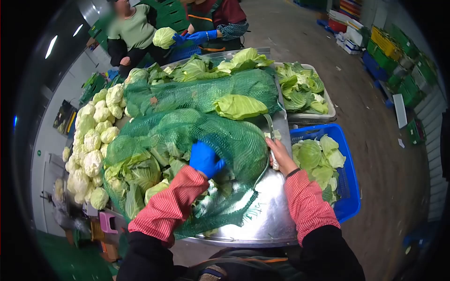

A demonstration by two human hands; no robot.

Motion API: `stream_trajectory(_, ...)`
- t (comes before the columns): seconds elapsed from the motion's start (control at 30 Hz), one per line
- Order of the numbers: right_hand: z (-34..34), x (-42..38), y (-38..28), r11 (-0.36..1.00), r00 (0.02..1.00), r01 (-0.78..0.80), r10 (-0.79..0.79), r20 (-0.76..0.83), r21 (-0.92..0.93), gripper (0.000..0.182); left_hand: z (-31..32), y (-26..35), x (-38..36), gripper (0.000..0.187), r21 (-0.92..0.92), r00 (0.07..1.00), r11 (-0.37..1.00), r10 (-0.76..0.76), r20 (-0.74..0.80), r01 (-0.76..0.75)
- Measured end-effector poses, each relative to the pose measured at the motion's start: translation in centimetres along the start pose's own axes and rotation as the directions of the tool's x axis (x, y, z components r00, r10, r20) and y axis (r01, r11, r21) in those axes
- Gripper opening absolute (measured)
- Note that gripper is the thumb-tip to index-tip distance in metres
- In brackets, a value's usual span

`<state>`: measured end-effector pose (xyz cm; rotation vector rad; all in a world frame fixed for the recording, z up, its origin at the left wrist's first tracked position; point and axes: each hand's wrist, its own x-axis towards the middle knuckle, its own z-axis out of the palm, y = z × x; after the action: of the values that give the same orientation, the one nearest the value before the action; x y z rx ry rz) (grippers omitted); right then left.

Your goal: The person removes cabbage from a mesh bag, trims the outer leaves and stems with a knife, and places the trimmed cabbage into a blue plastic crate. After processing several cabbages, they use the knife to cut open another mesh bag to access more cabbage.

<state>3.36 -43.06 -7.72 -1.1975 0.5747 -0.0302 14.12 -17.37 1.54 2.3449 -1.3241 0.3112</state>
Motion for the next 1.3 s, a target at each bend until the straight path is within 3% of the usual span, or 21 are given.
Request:
stream_trajectory(0.07, 0.6, -1.1, -0.6, 0.999, 0.999, 0.036, -0.036, -0.026, 0.008, 0.023, -0.6, 0.9, -2.6, 0.038, -0.122, 1.0, 0.992, 0.024, 0.004, -0.023)
stream_trajectory(0.17, 0.2, -1.4, 0.2, 0.988, 0.993, 0.114, -0.116, 0.013, 0.104, 0.021, -1.0, 3.0, -8.0, 0.041, 0.034, 0.946, 0.976, -0.216, 0.241, 0.214)
stream_trajectory(0.23, 0.6, -2.6, -0.8, 0.992, 0.992, 0.125, -0.125, -0.015, -0.008, 0.022, -1.4, 5.1, -9.4, 0.043, -0.102, 0.999, 0.994, -0.04, -0.029, 0.037)
stream_trajectory(0.33, 0.1, -3.5, -0.8, 0.974, 0.993, 0.095, -0.107, -0.049, -0.204, 0.024, -2.4, 6.3, -11.4, 0.041, -0.184, 0.992, 0.975, -0.123, 0.039, 0.128)
stream_trajectory(0.4, 0.7, -3.6, 0.7, 0.821, 0.885, 0.406, -0.463, -0.053, -0.401, 0.032, -2.4, 5.7, -13.0, 0.039, -0.192, 0.974, 0.957, -0.198, 0.107, 0.215)
stream_trajectory(0.43, 2.4, -5.1, -0.4, 0.688, 0.781, 0.534, -0.624, -0.025, -0.491, 0.038, -2.6, 5.4, -12.7, 0.038, -0.326, 0.943, 0.885, -0.308, 0.124, 0.333)
stream_trajectory(0.47, 3.5, -7.7, -1.3, 0.714, 0.833, 0.471, -0.554, -0.006, -0.519, 0.053, -2.9, 4.7, -11.7, 0.037, -0.45, 0.899, 0.78, -0.408, 0.161, 0.435)
stream_trajectory(0.5, 5.0, -9.8, -2.5, 0.585, 0.8, 0.487, -0.596, 0.064, -0.649, 0.054, -3.2, 3.9, -10.4, 0.037, -0.56, 0.842, 0.645, -0.495, 0.214, 0.521)
stream_trajectory(0.57, 6.8, -11.9, -3.8, 0.268, 0.735, 0.486, -0.64, 0.223, -0.832, 0.056, -1.8, -0.1, -7.7, 0.042, -0.254, 0.946, 0.93, -0.302, -0.113, 0.267)
stream_trajectory(0.63, 6.8, -10.9, -3.1, 0.297, 0.739, 0.482, -0.643, 0.2, -0.825, 0.048, -1.7, -1.2, -3.9, 0.047, -0.028, 0.95, 0.993, -0.114, -0.291, 0.11)
stream_trajectory(0.7, 6.5, -9.1, -2.7, 0.323, 0.732, 0.482, -0.659, 0.172, -0.814, 0.039, -1.4, -1.9, -0.4, 0.052, 0.024, 0.953, 0.999, -0.019, -0.303, 0.028)
stream_trajectory(0.8, 5.8, -7.0, -3.0, 0.404, 0.711, 0.495, -0.697, 0.091, -0.769, 0.023, 0.2, -2.6, 3.7, 0.046, -0.093, 0.973, 0.992, -0.099, -0.208, 0.081)
stream_trajectory(0.9, 5.4, -6.8, -4.0, 0.421, 0.714, 0.359, -0.699, -0.045, -0.833, 0.022, -1.1, -1.0, 5.9, 0.046, -0.203, 0.917, 0.916, -0.376, -0.137, 0.346)
stream_trajectory(0.93, 5.2, -6.4, -4.2, 0.439, 0.637, 0.395, -0.764, -0.104, -0.807, 0.02, -0.2, -1.4, 5.9, 0.045, -0.153, 0.908, 0.928, -0.367, -0.203, 0.341)
stream_trajectory(1.03, 4.4, -4.8, -4.9, 0.517, 0.573, 0.442, -0.791, -0.212, -0.733, 0.018, 1.1, -1.5, 2.6, 0.043, -0.164, 0.898, 0.946, -0.317, -0.304, 0.279)
stream_trajectory(1.17, 5.6, -4.2, -7.0, 0.537, 0.512, 0.548, -0.822, -0.251, -0.642, 0.018, 1.6, -0.9, -0.4, 0.041, -0.325, 0.817, 0.868, -0.476, -0.325, 0.377)
stream_trajectory(1.2, 5.8, -3.9, -7.0, 0.543, 0.519, 0.534, -0.816, -0.257, -0.648, 0.018, 1.2, -0.8, -0.8, 0.044, -0.274, 0.809, 0.831, -0.545, -0.221, 0.484)
stream_trajectory(1.3, 5.3, -2.3, -6.6, 0.476, 0.491, 0.542, -0.848, -0.198, -0.693, 0.018, 1.4, -1.2, 0.4, 0.054, -0.037, 0.899, 0.932, -0.358, -0.251, 0.361)
